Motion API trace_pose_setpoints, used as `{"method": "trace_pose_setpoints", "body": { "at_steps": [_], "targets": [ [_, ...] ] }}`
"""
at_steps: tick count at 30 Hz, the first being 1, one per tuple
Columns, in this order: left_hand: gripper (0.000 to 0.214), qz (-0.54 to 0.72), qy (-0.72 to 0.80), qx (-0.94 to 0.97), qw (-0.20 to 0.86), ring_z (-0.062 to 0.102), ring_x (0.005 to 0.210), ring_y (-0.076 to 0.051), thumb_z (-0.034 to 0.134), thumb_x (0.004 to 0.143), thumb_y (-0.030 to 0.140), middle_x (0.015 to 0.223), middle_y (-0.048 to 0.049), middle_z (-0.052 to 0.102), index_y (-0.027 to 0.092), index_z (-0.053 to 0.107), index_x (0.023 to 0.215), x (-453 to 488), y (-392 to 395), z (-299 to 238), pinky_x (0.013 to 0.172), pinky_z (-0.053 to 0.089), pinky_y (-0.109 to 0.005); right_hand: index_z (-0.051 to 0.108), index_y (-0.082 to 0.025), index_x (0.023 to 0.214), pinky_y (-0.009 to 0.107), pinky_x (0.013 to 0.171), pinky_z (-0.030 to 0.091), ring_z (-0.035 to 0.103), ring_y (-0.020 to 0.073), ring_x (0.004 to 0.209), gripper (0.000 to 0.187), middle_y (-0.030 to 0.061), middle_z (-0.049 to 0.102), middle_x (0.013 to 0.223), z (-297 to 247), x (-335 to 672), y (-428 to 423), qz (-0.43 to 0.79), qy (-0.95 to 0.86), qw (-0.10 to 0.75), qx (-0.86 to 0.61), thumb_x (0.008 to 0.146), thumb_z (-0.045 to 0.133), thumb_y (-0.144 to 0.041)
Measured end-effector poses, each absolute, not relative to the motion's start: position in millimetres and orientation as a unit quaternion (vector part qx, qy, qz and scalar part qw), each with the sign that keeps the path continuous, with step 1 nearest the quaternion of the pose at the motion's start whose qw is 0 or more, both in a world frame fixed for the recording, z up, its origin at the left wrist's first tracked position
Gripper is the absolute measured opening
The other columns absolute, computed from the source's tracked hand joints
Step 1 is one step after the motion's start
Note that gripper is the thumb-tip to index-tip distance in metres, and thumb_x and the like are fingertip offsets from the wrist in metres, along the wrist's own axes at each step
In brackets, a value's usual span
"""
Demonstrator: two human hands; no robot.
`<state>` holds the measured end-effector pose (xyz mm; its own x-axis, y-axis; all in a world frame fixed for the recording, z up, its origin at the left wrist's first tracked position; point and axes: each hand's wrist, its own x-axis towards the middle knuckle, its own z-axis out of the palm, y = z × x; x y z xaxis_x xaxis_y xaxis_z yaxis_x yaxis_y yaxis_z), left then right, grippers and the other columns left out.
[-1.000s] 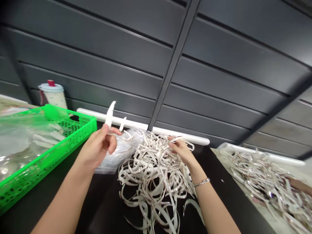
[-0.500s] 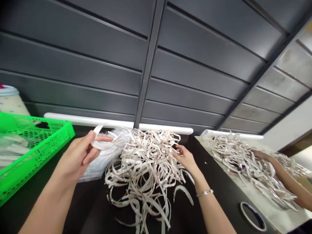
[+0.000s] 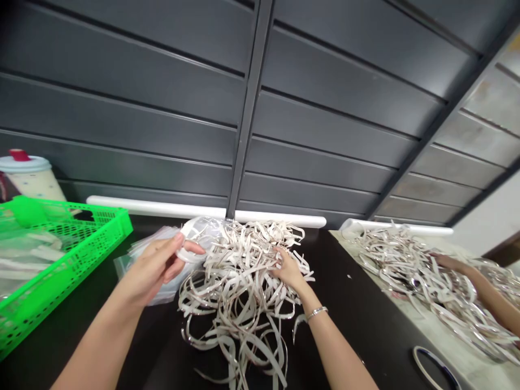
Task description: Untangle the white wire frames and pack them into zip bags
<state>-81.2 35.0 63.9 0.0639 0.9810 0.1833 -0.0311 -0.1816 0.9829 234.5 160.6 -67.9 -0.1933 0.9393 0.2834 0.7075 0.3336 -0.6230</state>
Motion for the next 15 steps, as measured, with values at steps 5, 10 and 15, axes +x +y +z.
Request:
{"method": "trace_pose_setpoints", "body": {
  "at_steps": [5, 10, 15],
  "targets": [
    [0.052, 0.521, 0.423, 0.565, 0.481, 0.022, 0.036, -0.006, 0.042, 0.087, 0.054, 0.032, 0.0083, 0.029, 0.012, 0.072, 0.082, -82, 36, 65, 0.044, 0.015, -0.024, 0.061, -0.016, 0.105, 0.036, 0.08, 0.05, 0.065, 0.0225, 0.083, 0.044, 0.0062, 0.068, 0.095, -36, 232, 159, 0.074, -0.772, 0.366, -0.514, 0.062, 0.051, -0.013],
    [0.052, 0.526, 0.426, 0.562, 0.475, 0.02, 0.036, -0.006, 0.042, 0.087, 0.055, 0.032, 0.0087, 0.028, 0.013, 0.072, 0.08, -83, 37, 66, 0.044, 0.014, -0.025, 0.06, -0.017, 0.113, 0.035, 0.076, 0.049, 0.059, 0.0226, 0.085, 0.051, 0.0094, 0.064, 0.093, -35, 205, 123, -0.033, -0.823, 0.37, -0.429, 0.067, 0.043, -0.003],
    [0.05, 0.528, 0.429, 0.558, 0.476, 0.019, 0.035, -0.006, 0.043, 0.086, 0.054, 0.032, 0.0084, 0.03, 0.013, 0.072, 0.08, -83, 33, 67, 0.044, 0.014, -0.025, 0.064, -0.019, 0.111, 0.037, 0.072, 0.052, 0.055, 0.0233, 0.08, 0.05, 0.0093, 0.061, 0.085, -61, 182, 76, -0.079, -0.89, 0.311, -0.325, 0.07, 0.041, 0.0]
  ]
}}
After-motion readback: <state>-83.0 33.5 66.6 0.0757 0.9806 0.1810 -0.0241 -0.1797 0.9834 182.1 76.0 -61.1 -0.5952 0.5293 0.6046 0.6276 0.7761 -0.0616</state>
